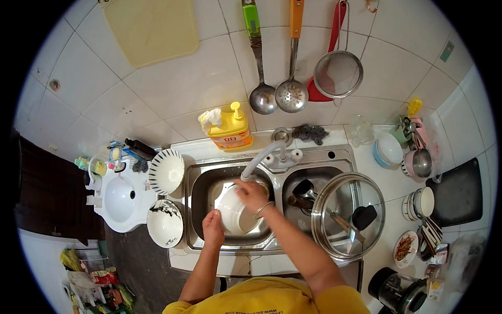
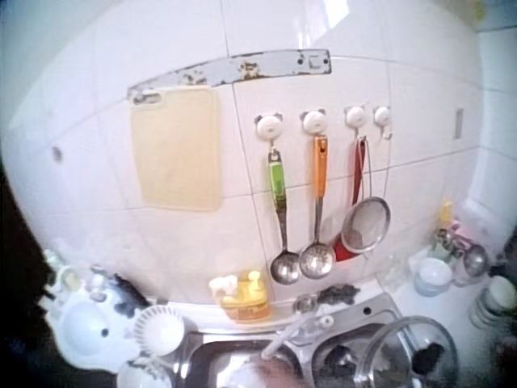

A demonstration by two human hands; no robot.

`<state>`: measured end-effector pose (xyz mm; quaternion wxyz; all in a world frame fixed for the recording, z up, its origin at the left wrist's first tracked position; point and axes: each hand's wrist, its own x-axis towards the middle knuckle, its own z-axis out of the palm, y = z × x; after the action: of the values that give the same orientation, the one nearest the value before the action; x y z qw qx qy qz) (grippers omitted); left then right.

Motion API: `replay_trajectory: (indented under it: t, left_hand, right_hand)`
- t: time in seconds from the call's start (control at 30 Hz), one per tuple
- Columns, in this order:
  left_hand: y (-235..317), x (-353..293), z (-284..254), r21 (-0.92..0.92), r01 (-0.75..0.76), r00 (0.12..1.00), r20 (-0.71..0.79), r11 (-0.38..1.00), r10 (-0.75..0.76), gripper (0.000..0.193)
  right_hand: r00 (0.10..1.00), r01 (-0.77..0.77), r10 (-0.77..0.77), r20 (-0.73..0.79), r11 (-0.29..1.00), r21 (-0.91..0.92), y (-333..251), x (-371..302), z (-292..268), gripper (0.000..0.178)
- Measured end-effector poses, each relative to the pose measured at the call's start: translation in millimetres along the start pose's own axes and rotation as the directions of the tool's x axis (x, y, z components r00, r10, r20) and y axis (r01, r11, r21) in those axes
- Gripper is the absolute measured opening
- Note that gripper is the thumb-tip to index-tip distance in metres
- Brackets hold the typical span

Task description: The person washes bowls, a plate, and a mortar in a sink. They scrub the items using a sponge and rinse them under running water.

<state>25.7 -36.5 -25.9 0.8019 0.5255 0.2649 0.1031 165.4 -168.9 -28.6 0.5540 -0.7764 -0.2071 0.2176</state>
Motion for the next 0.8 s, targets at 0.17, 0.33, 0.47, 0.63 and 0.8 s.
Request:
replay_trajectory:
  t: [0.17,0.33,0.47,0.63,0.8]
  left_hand:
    - [22.0,9.1,6.5,-0.486,0.098,0.995,0.021,0.869,-0.101,0.039]
    - [-8.4,28.4,11.6,-0.731,0.259,0.958,0.109,0.632,-0.266,0.044]
    - [-14.5,34.4,8.1,-0.506,0.395,0.918,0.249,0.767,-0.309,0.040]
    - [24.3,41.3,5.3,-0.190,0.524,0.808,0.420,0.830,-0.414,0.027]
    - [23.0,33.9,12.5,-0.296,0.415,0.897,0.294,0.860,-0.331,0.023]
  right_hand:
    - [0.898,-0.295,0.437,0.056,0.501,0.814,8.4,-39.8,-19.7,0.050]
    - [0.921,-0.253,0.330,0.206,0.108,0.961,12.8,-56.9,-24.9,0.042]
    - [0.910,-0.333,0.351,0.220,0.303,0.893,25.2,-50.4,-57.5,0.039]
    - [0.888,-0.378,0.413,0.204,0.400,0.835,27.9,-41.2,-75.5,0.035]
    - [0.902,-0.143,0.372,-0.221,0.738,0.660,35.9,-26.5,-52.9,0.039]
